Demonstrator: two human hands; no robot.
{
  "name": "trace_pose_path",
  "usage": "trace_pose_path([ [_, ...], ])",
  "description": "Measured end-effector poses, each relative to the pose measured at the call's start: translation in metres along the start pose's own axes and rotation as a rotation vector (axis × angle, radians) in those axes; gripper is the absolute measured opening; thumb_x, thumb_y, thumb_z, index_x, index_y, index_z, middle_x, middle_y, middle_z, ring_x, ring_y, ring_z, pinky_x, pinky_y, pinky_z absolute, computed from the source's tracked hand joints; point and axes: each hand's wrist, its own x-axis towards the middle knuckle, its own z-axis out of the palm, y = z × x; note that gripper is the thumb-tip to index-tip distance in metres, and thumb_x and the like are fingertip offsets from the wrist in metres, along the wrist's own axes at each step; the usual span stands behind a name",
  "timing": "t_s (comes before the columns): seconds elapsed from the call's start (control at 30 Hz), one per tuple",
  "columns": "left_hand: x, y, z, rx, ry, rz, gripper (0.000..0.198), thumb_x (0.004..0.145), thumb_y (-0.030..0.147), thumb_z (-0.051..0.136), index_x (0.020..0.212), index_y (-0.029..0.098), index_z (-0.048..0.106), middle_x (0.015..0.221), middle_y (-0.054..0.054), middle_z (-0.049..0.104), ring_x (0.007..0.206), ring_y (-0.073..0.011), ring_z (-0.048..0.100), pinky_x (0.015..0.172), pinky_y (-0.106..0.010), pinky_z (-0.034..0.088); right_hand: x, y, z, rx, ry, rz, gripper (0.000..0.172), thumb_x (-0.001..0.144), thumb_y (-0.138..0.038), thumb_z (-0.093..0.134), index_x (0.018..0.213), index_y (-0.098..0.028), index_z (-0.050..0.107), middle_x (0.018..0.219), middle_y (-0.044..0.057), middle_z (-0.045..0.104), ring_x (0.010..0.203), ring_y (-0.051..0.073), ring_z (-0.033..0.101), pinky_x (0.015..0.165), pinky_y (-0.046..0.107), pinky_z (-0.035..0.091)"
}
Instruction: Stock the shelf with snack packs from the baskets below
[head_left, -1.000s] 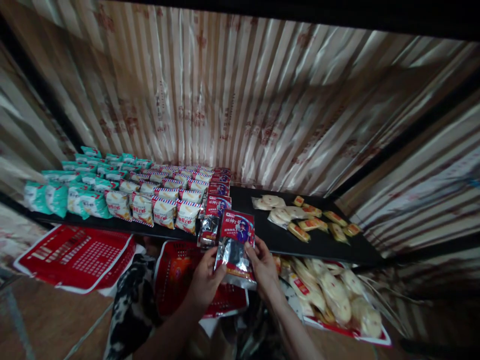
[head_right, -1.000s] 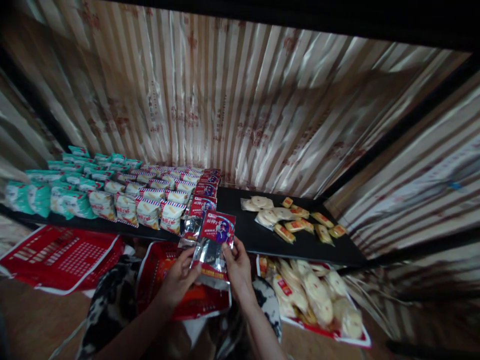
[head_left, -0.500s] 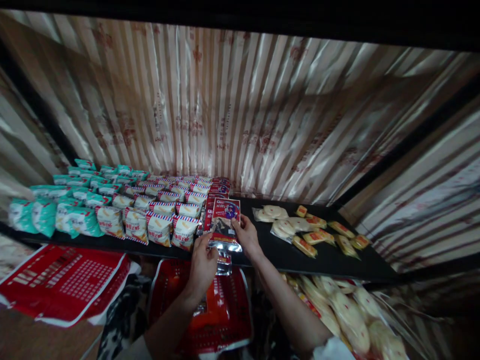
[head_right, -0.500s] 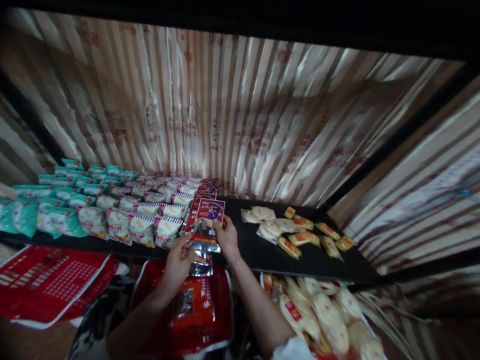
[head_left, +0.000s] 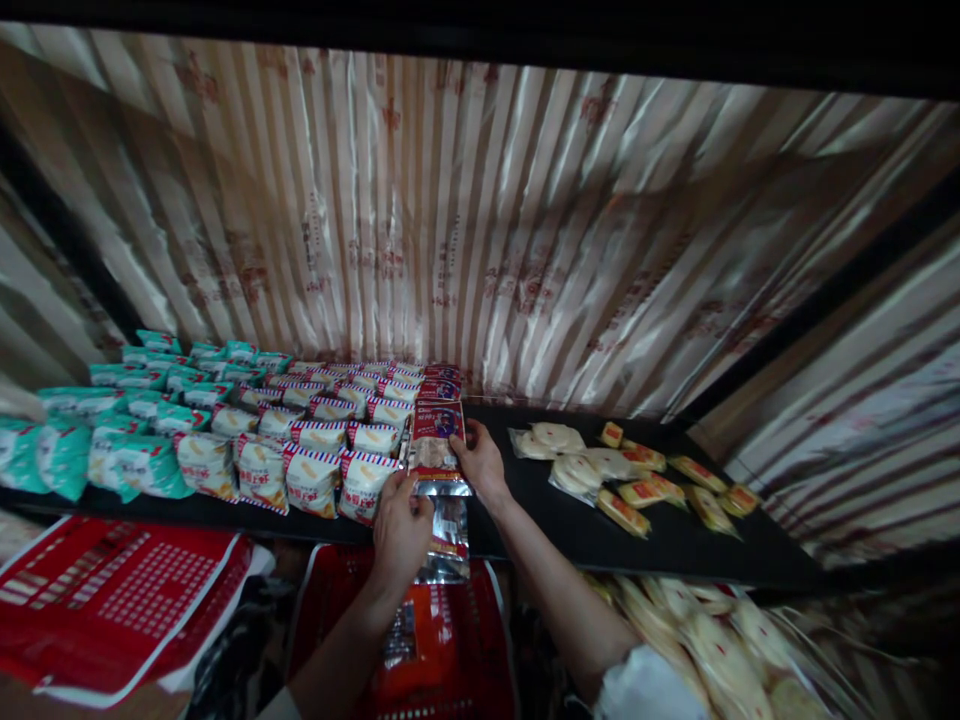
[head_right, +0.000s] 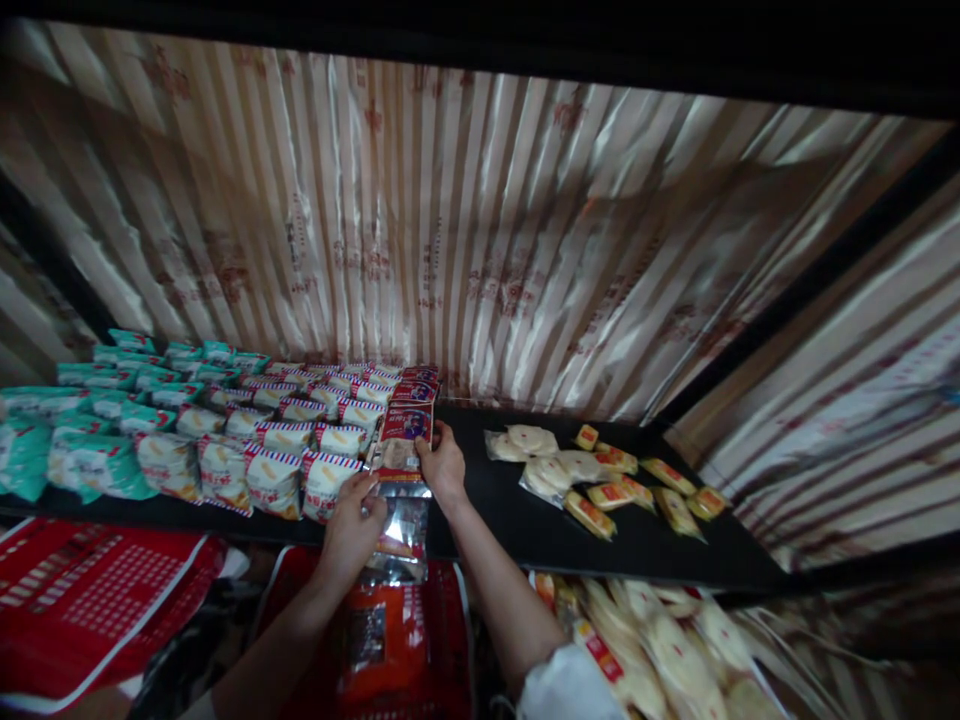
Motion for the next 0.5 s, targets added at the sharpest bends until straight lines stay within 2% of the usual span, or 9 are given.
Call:
trace_pose_path([
  [0.17,0.002,-0.007,0.004,0.022,0.059,0.038,0.036,0.074,0.019,0.048,0.106,0.016,0.064,0.117,-0.011,0.056,0.107,-0.0222,0.055,0.095,-0.034,0.043,0.001,0.002,0.002,-0.036,0.006,-0.015,0.037,0.079,-0.034,0.054,0.115,-0.023,0.056,0.093,0.002,0.068,0.086,0.019,0.063,0.072,0.027,0.043],
  [0.4,0.002,-0.012,0.006,0.051,0.052,0.08,0.038,0.075,0.018,0.045,0.108,0.012,0.063,0.118,-0.014,0.055,0.109,-0.0244,0.053,0.095,-0.038,0.044,0.001,0.002,0.003,-0.085,0.006,-0.005,0.037,0.08,-0.036,0.052,0.114,-0.023,0.057,0.097,0.003,0.068,0.091,0.021,0.062,0.074,0.029,0.043],
  [0.5,0.002,-0.012,0.006,0.063,0.061,0.106,0.038,0.075,0.018,0.045,0.108,0.014,0.064,0.119,-0.013,0.054,0.11,-0.0245,0.053,0.095,-0.038,0.045,0.001,0.001,0.003,-0.079,0.007,-0.01,0.037,0.08,-0.036,0.052,0.114,-0.023,0.058,0.098,0.004,0.067,0.09,0.021,0.062,0.074,0.029,0.044],
])
